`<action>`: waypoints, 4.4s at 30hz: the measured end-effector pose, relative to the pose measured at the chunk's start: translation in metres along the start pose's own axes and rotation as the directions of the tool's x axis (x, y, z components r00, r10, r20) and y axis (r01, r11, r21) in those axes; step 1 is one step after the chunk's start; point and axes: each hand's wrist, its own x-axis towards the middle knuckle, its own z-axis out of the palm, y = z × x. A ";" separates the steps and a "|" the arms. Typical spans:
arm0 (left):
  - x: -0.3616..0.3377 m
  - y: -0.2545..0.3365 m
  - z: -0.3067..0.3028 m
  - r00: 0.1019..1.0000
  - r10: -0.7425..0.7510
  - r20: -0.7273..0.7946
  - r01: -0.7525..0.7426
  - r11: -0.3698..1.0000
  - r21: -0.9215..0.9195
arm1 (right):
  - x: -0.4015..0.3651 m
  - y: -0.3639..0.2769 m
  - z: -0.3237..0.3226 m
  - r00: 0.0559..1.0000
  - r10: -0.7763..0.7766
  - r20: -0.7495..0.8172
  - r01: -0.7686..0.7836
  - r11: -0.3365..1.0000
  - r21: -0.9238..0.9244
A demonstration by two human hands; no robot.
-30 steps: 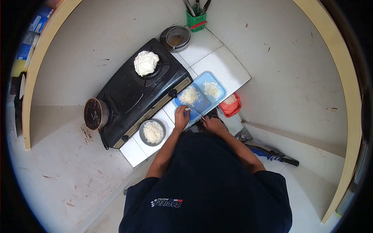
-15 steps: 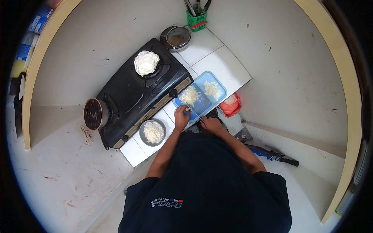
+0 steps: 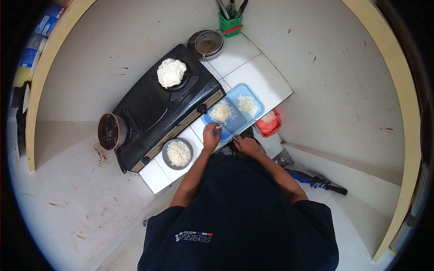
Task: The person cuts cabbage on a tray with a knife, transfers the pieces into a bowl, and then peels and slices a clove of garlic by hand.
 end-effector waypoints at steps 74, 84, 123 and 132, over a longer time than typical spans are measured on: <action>-0.001 0.001 -0.006 1.000 0.000 0.020 0.000 0.999 -0.037 | 0.004 -0.006 0.005 0.996 0.078 -0.036 -0.080 0.994 -0.068; -0.001 -0.008 -0.002 1.000 0.024 0.018 -0.024 1.000 -0.005 | 0.007 -0.017 0.000 0.997 -0.008 -0.075 0.004 0.999 -0.043; -0.003 -0.012 0.001 1.000 0.021 -0.006 -0.022 0.998 -0.051 | 0.013 -0.005 0.010 0.998 -0.025 -0.055 0.023 0.999 -0.035; -0.003 -0.012 -0.002 1.000 0.002 0.020 -0.002 0.999 -0.040 | 0.012 -0.008 0.008 0.998 -0.016 -0.058 0.015 1.000 -0.014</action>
